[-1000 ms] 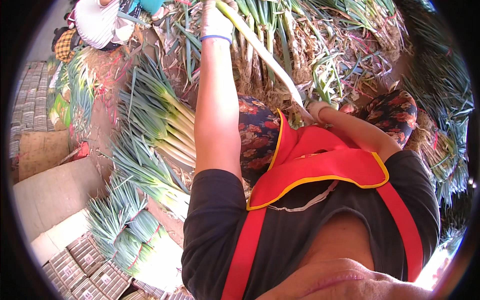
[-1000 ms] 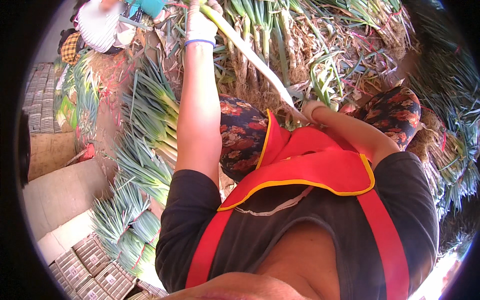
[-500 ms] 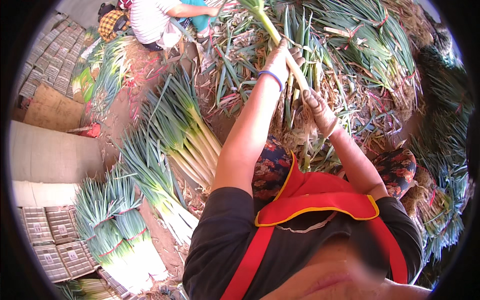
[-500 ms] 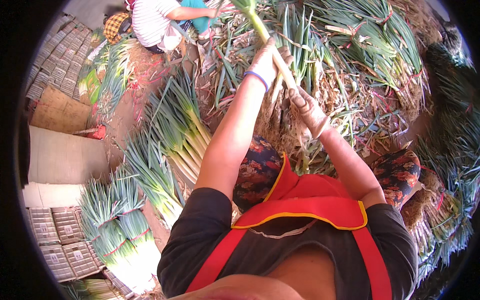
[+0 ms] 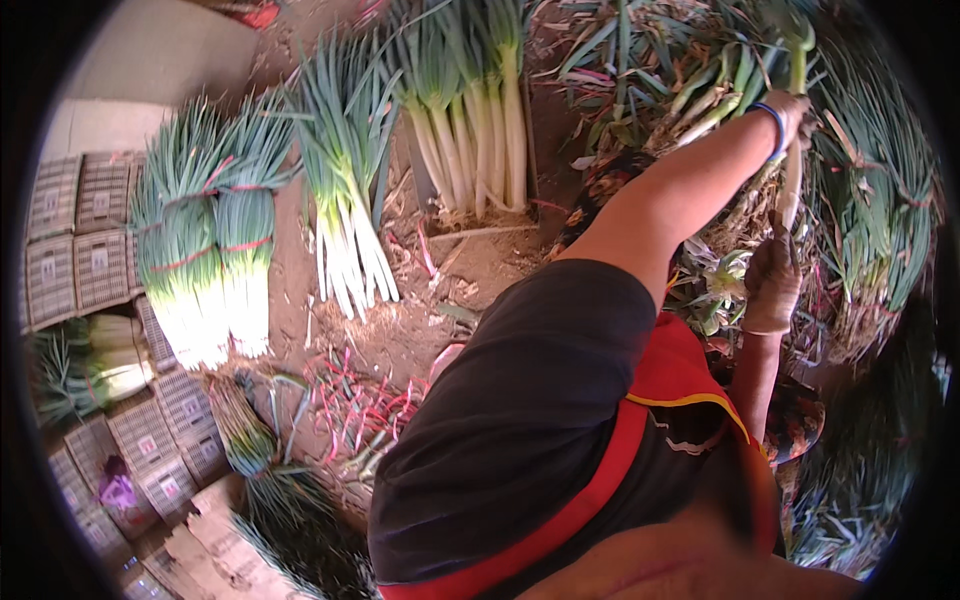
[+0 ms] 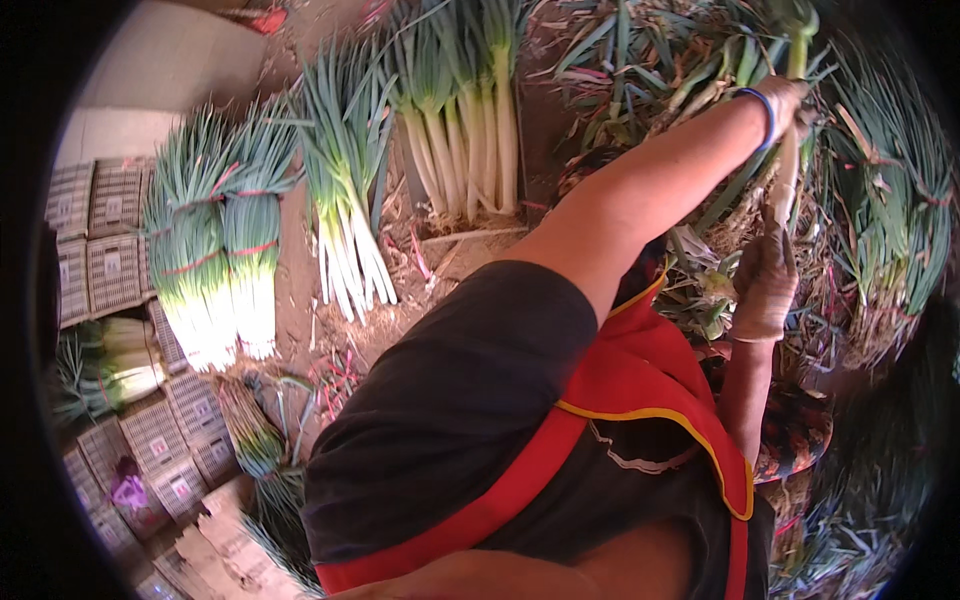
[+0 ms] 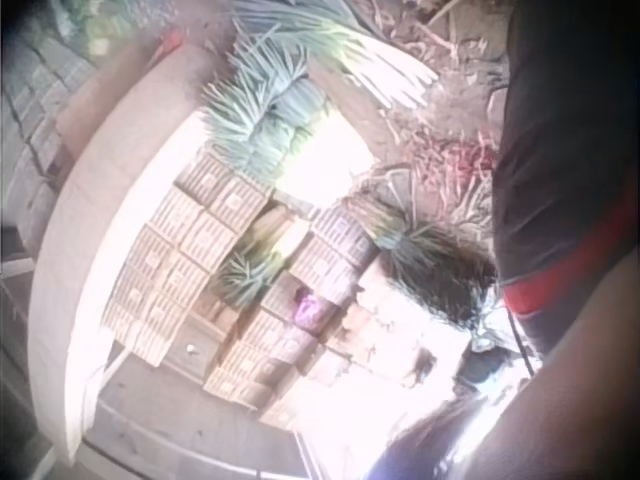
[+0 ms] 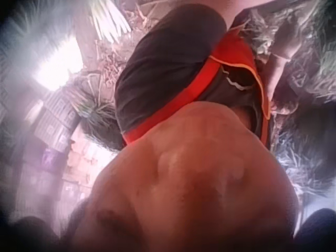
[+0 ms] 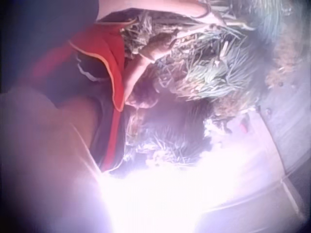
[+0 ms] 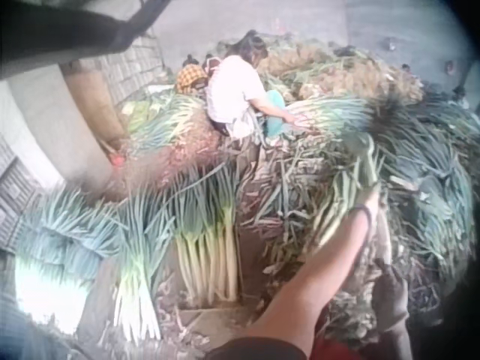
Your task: The person sits on the ground and bundles green onions by hand. They gather the onions, align the roots, and tie them with red plastic strips. The person also peels the outer layers of the onions and places the finished bundles on the ground.
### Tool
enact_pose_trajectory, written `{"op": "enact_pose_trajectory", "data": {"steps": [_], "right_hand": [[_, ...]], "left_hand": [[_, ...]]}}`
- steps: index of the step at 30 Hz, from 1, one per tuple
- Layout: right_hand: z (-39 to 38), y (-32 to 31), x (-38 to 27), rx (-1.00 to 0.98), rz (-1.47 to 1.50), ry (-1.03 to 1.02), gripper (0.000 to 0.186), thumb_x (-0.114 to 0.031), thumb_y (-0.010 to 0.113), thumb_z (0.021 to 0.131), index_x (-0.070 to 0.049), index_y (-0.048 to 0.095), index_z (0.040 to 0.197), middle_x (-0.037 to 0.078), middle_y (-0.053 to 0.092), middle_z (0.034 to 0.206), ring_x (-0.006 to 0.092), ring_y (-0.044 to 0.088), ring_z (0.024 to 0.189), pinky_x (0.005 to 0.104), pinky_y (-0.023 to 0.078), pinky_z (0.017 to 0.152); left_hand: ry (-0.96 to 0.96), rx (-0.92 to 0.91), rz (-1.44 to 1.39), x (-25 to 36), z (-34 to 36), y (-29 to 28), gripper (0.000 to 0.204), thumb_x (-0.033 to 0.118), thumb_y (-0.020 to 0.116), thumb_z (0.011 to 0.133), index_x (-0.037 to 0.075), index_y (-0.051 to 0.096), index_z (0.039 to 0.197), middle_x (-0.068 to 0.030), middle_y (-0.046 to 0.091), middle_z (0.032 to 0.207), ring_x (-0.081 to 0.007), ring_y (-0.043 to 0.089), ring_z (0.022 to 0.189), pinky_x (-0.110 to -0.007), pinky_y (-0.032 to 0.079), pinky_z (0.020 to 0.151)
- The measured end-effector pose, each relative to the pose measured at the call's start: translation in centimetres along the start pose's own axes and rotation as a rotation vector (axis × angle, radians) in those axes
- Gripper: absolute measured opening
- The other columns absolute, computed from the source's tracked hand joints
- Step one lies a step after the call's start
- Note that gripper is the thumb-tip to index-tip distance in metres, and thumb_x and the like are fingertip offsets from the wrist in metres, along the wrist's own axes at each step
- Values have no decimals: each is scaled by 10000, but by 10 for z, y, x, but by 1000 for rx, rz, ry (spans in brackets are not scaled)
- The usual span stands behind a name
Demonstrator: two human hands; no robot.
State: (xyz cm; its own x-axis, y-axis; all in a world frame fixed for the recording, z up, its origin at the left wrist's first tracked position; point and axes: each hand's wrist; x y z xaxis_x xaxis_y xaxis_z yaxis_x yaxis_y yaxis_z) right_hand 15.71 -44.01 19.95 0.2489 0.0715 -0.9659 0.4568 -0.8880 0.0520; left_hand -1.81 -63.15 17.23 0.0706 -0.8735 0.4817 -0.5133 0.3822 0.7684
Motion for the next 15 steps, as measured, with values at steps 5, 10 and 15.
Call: {"op": "enact_pose_trajectory", "data": {"steps": [5,10,15], "right_hand": [[-46,-12,10,-18,-120,45,264,-251,410,979,-60,590,953,-77,285,529,25,233,404,228,152,369],[-36,-111,108,-263,-1005,-234,330,-69,474,862,4,533,1178,52,475,814,165,470,702,272,369,612],[-16,-120,109,-211,-1346,-818,558,144,463,744,-21,489,1276,118,609,1139,251,616,1001,301,516,796]], "left_hand": [[109,28,-62,19,20,-3,118,161,550,898,65,528,963,-76,514,646,-199,509,511,-359,402,423],[154,-134,-336,105,21,-36,108,180,546,907,89,490,890,-66,483,666,-150,442,497,-261,348,398],[516,-293,-76,170,-107,-74,175,286,606,892,136,523,857,34,449,614,-70,388,436,-192,328,375]]}}
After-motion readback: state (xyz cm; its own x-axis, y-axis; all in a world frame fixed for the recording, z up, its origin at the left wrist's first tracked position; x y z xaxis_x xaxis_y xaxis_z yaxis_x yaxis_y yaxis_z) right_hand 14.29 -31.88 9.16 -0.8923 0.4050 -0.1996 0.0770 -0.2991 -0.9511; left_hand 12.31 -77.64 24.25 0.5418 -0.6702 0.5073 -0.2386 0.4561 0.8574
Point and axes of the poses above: each hand's wrist, its own z-axis towards the middle knuckle, its own y-axis out of the palm, x = y × z
